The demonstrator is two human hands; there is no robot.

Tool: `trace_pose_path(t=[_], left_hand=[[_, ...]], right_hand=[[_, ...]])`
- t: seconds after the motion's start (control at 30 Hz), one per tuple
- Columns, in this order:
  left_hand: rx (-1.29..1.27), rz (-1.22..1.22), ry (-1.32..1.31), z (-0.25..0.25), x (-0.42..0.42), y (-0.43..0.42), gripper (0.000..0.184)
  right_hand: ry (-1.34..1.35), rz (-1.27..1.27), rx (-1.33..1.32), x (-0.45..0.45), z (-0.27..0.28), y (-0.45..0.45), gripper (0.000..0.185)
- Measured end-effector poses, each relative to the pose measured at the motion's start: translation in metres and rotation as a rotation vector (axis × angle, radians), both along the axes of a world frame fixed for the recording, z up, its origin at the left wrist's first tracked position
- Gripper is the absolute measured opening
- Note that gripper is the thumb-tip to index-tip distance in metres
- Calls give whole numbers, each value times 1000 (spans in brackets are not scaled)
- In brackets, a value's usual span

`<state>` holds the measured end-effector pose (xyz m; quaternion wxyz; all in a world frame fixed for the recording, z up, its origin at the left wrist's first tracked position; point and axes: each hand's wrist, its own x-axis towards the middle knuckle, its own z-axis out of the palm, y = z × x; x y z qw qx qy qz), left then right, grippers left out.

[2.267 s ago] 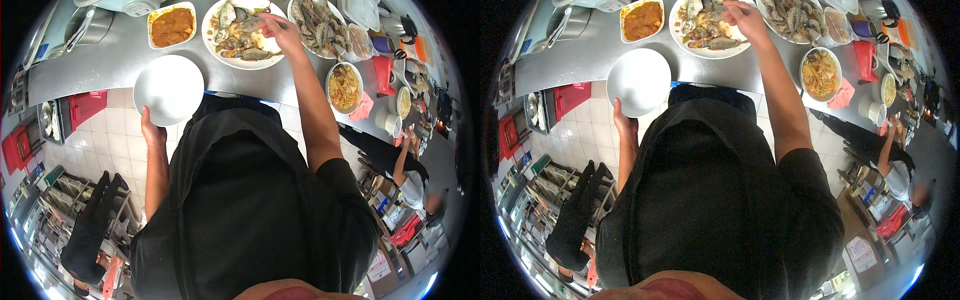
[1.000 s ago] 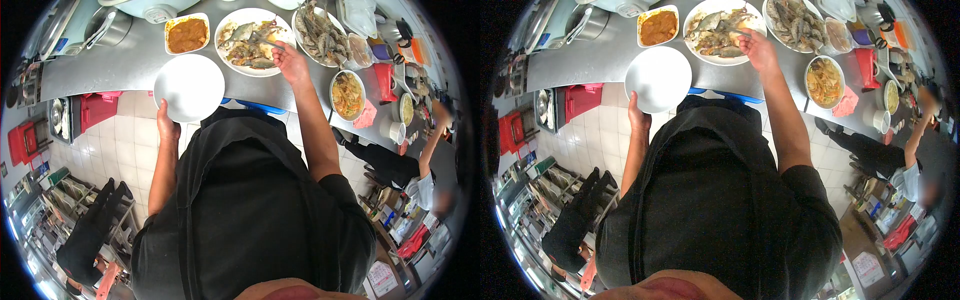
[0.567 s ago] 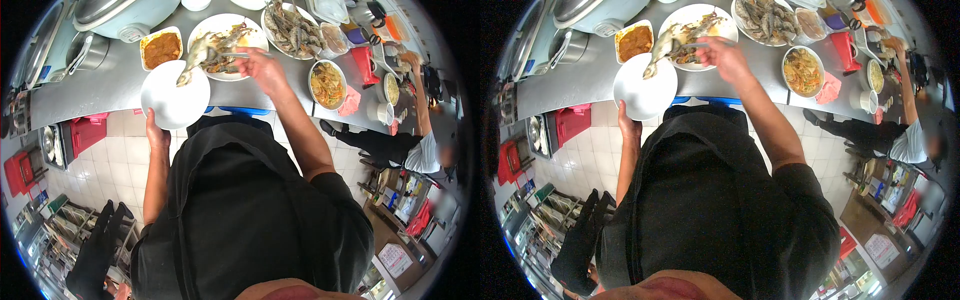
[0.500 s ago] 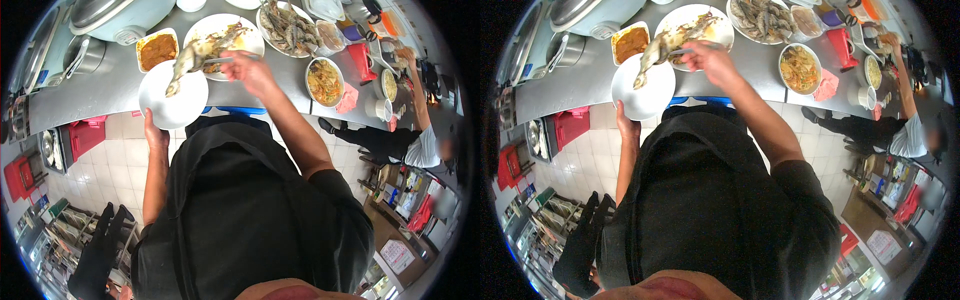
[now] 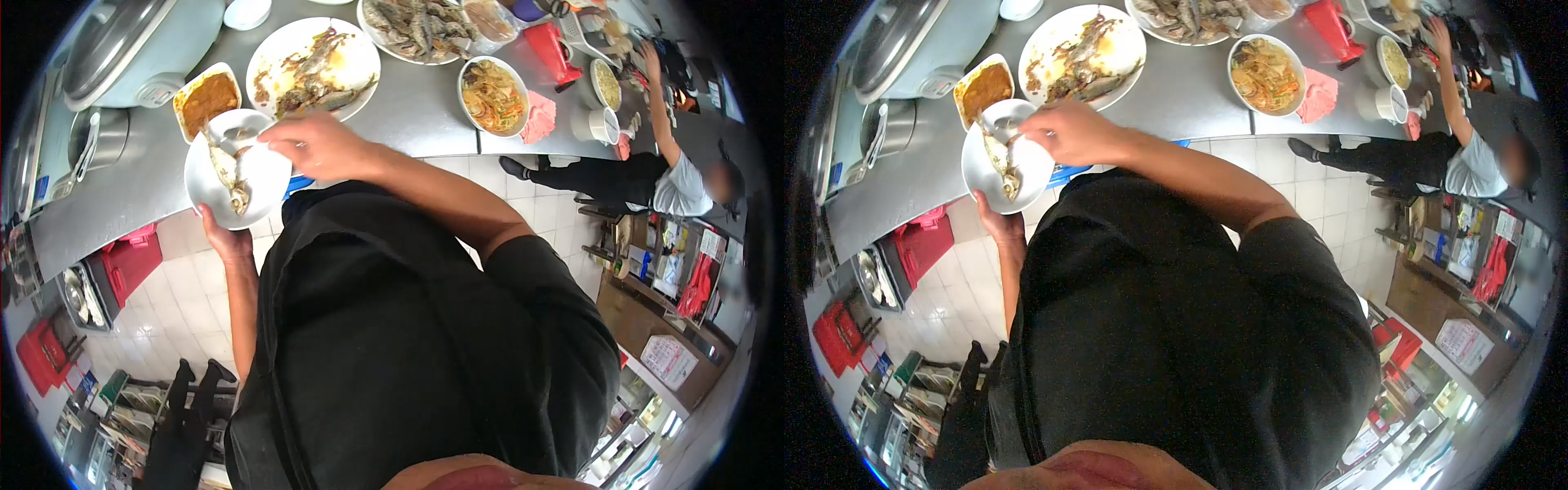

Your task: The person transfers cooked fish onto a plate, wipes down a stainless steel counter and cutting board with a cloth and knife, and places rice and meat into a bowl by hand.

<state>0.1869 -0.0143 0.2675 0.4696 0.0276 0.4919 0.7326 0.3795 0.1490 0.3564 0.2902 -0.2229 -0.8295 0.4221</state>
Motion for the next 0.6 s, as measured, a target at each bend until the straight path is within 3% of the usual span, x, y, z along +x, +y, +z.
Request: trace_pose_path(t=[0.1, 0.17, 0.3, 0.5, 0.6], left_hand=[[-20, 36, -26, -14, -7, -7, 66], [-37, 63, -6, -10, -6, -5, 65], [-26, 49, -21, -9, -7, -7, 66], [-53, 28, -28, -7, -8, -8, 68], [-52, 40, -18, -14, -10, -10, 66]], right_hand=[[127, -124, -253, 26, 9, 8, 23], [7, -237, -419, 53, 17, 24, 27], [27, -349, -393, 106, -9, 58, 28], [-233, -24, -87, 115, -25, 48, 25], [-207, -119, -80, 103, -47, 48, 22]])
